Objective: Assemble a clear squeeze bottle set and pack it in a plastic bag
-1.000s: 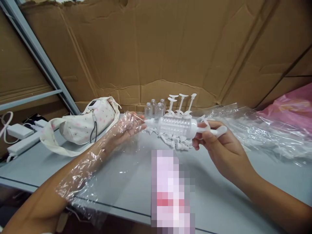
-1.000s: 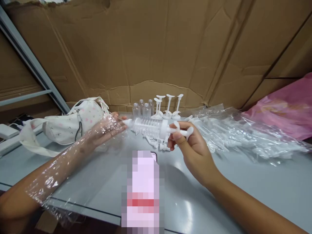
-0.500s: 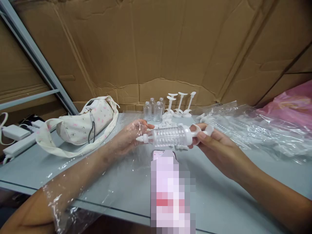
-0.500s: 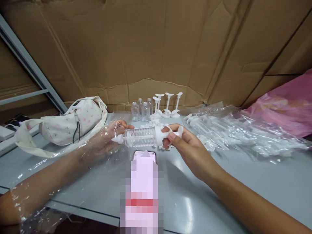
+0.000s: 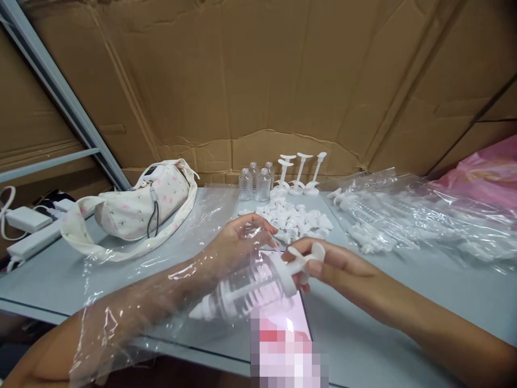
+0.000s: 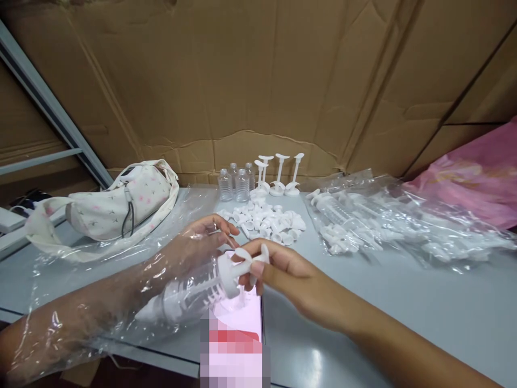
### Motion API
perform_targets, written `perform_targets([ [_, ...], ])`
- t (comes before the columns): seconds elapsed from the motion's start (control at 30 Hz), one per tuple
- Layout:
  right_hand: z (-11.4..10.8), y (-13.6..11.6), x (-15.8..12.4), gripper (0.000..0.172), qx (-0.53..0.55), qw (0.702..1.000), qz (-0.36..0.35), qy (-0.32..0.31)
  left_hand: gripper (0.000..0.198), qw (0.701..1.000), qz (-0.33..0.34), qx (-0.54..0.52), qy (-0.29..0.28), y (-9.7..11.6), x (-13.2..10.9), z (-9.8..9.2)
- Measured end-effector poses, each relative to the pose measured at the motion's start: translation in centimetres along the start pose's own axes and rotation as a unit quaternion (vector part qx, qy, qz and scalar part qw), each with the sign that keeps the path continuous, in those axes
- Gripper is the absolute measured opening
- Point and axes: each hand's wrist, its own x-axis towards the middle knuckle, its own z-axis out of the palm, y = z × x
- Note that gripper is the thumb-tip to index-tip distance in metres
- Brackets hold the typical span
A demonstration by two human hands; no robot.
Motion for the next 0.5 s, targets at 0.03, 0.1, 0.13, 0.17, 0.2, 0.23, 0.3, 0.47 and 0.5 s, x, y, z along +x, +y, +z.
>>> perform_targets([
  [0.03, 0.4, -0.1, -0.2, 0.022, -0.029, 1.000, 0.005, -0.008, 0.025, 1.000, 0.012, -0.011, 0.000, -0.1, -0.1, 0.3],
  [0.1, 1.1, -0.3, -0.5, 0.020, -0.112, 0.994, 0.006, -0.009, 0.024, 0.999, 0.032, -0.021, 0.006, -0.3, -0.2, 0.9],
  [0.13, 1.3, -0.4, -0.7, 0.020, -0.154, 0.988, -0.002, -0.004, 0.023, 0.999, 0.039, -0.023, 0.010, -0.3, -0.3, 1.1],
  [0.17, 1.5, -0.4, -0.8, 0.020, -0.191, 0.982, -0.014, 0.000, 0.023, 0.998, 0.047, -0.024, 0.015, -0.3, -0.4, 1.2],
  [0.2, 1.6, -0.5, -0.9, 0.020, -0.218, 0.975, -0.030, 0.006, 0.024, 0.998, 0.057, -0.024, 0.020, -0.3, -0.4, 1.3],
  [0.23, 1.6, -0.5, -0.9, 0.020, -0.239, 0.970, -0.041, 0.012, 0.025, 0.997, 0.069, -0.024, 0.023, -0.2, -0.4, 1.3],
  [0.3, 1.6, -0.5, -1.1, 0.022, -0.268, 0.962, -0.046, 0.027, 0.028, 0.994, 0.101, -0.028, 0.033, -0.1, -0.4, 1.2],
  [0.47, 1.1, -0.4, -1.0, 0.024, -0.283, 0.957, -0.018, 0.068, 0.020, 0.987, 0.153, -0.041, 0.011, 0.2, -0.7, 1.1],
  [0.5, 1.0, -0.3, -0.9, 0.024, -0.267, 0.962, -0.015, 0.060, 0.017, 0.987, 0.157, -0.039, 0.002, 0.2, -0.8, 1.1],
])
